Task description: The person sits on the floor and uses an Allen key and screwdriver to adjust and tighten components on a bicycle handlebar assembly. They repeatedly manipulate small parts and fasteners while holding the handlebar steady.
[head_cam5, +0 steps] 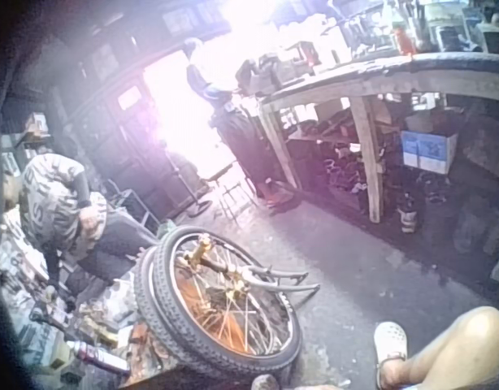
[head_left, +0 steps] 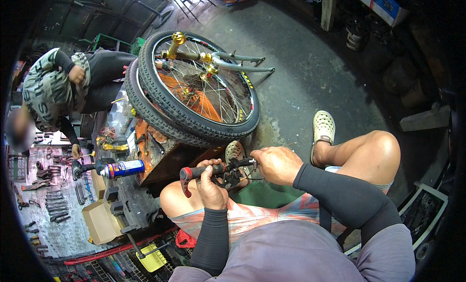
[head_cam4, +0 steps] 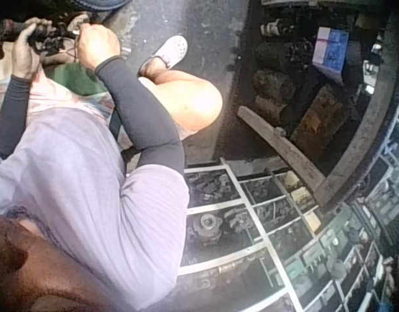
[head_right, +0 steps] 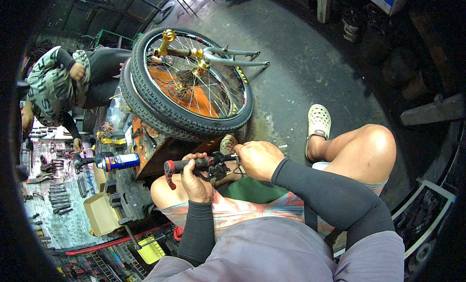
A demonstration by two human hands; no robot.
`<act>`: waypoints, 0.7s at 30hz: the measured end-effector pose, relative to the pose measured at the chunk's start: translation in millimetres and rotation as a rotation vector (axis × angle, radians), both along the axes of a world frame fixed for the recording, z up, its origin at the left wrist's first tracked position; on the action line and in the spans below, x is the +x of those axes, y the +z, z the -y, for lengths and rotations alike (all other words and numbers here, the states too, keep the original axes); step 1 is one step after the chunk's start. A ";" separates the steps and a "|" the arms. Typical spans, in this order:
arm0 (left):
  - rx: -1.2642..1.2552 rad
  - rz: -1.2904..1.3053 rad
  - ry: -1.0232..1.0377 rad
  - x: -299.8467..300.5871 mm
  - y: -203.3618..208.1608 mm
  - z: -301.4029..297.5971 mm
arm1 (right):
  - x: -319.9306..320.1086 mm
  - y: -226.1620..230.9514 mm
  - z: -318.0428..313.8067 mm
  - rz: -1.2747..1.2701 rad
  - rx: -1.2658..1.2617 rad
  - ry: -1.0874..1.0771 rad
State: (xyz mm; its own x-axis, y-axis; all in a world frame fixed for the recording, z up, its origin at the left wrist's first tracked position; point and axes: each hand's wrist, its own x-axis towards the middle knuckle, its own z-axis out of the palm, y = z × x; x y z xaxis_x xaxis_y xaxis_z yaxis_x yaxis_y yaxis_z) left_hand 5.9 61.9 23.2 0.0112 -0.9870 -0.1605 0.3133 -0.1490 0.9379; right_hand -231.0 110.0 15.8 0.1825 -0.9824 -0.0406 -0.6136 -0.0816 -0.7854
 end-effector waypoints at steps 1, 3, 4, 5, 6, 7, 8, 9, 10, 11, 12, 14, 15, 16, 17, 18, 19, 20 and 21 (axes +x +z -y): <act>-0.012 0.008 -0.006 0.8 -0.4 -0.6 | -1.1 4.0 1.2 -0.003 0.051 0.019; -0.064 0.066 -0.003 -3.7 -1.7 -5.7 | -2.1 7.4 3.9 0.062 0.115 0.041; -0.089 0.095 -0.003 -5.6 -2.3 -8.4 | -2.2 7.9 5.0 0.129 0.128 0.045; -0.117 0.120 -0.037 -4.1 -3.3 -9.8 | -1.3 8.3 5.3 0.196 0.140 0.048; -0.144 0.145 -0.074 -1.1 -5.4 -11.3 | 0.8 6.1 5.0 0.239 0.149 0.026; -0.170 0.170 -0.110 2.4 -8.3 -12.3 | 3.8 1.9 5.4 0.282 0.157 0.004; -0.257 0.196 -0.186 7.5 -15.4 -11.5 | 5.9 -0.3 5.1 0.325 0.166 -0.018; -0.270 0.190 -0.211 8.9 -14.8 -11.6 | 6.4 0.6 5.0 0.325 0.215 -0.005; -0.282 0.183 -0.237 9.5 -13.9 -11.3 | 5.3 2.7 5.8 0.326 0.265 0.008; -0.295 0.176 -0.263 10.0 -13.4 -10.4 | 4.6 2.9 5.0 0.326 0.315 0.021; -0.292 0.167 -0.261 10.6 -13.1 -7.0 | 7.5 -1.8 4.4 0.329 0.303 0.016; -0.271 0.154 -0.256 13.3 -12.7 -4.6 | 10.4 -10.1 1.8 0.334 0.338 0.033; -0.271 0.153 -0.258 13.8 -12.3 -3.6 | 11.4 -10.9 1.7 0.335 0.355 0.044; -0.273 0.160 -0.265 13.5 -11.8 -4.2 | 12.4 -11.5 1.1 0.344 0.358 0.034; -0.275 0.167 -0.272 13.0 -10.8 -4.9 | 13.5 -12.0 0.3 0.353 0.361 0.025; -0.277 0.173 -0.280 12.2 -10.1 -5.4 | 14.2 -11.4 -0.1 0.362 0.365 0.016; -0.277 0.178 -0.272 11.7 -10.3 -5.5 | 14.2 -10.9 0.2 0.374 0.363 0.017; -0.277 0.182 -0.263 11.2 -10.5 -5.5 | 13.9 -10.3 0.9 0.385 0.361 0.019; -0.277 0.185 -0.255 9.6 -10.4 -5.2 | 13.5 -8.9 1.6 0.395 0.359 0.020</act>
State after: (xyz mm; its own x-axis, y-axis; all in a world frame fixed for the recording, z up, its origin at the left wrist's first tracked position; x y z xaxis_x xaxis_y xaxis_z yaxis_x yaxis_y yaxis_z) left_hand 15.5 67.1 12.7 -0.2351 -0.9675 0.0933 0.1215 0.0660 0.9904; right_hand -217.5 108.4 7.0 0.2709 -0.9153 -0.2980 -0.2663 0.2263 -0.9370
